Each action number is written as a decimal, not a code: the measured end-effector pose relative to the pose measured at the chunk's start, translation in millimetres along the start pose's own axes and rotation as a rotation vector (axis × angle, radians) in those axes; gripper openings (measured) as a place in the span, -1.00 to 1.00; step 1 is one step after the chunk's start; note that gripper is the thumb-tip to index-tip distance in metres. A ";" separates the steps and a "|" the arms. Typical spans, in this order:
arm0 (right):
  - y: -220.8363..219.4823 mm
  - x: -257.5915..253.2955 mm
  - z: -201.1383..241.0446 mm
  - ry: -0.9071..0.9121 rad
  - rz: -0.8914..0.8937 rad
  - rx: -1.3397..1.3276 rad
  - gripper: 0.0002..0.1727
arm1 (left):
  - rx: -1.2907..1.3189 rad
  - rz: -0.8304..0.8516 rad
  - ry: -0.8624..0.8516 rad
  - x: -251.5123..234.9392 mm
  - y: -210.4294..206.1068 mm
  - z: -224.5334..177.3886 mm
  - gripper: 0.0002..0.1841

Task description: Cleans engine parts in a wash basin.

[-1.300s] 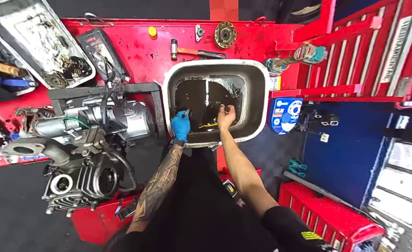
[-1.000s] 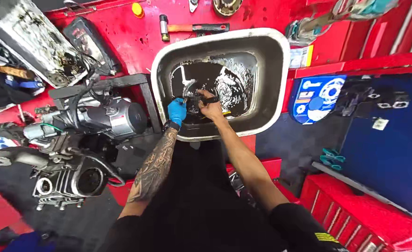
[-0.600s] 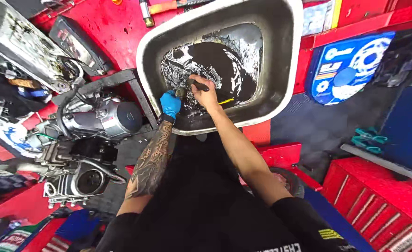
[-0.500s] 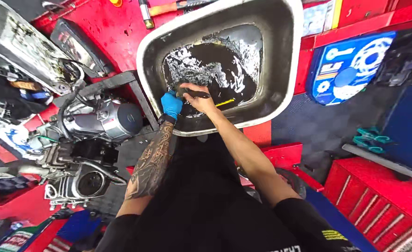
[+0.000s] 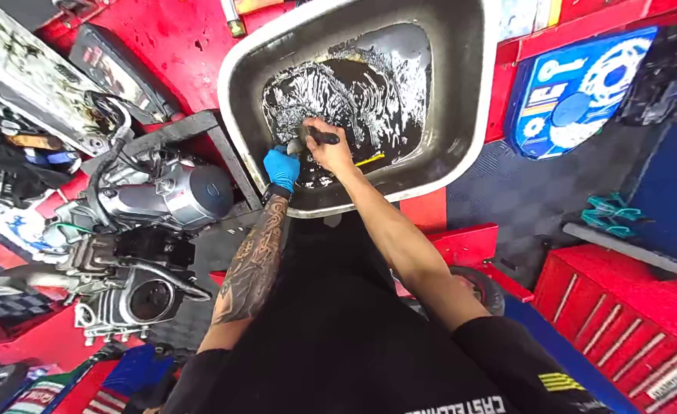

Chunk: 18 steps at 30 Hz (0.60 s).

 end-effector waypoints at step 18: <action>-0.7 28.9 -9.1 -0.163 0.036 -0.145 -0.59 | 0.230 0.038 0.182 -22.9 -15.1 16.2 -0.71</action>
Point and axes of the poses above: each hand's wrist, its own x-axis away from the middle knuckle, its own y-axis out of the back of the hand, z = x × y, the point moved 2 cm from there along -x, towards the middle knuckle, and after that the axes turned 15 degrees about x, right-handed, at the moved point
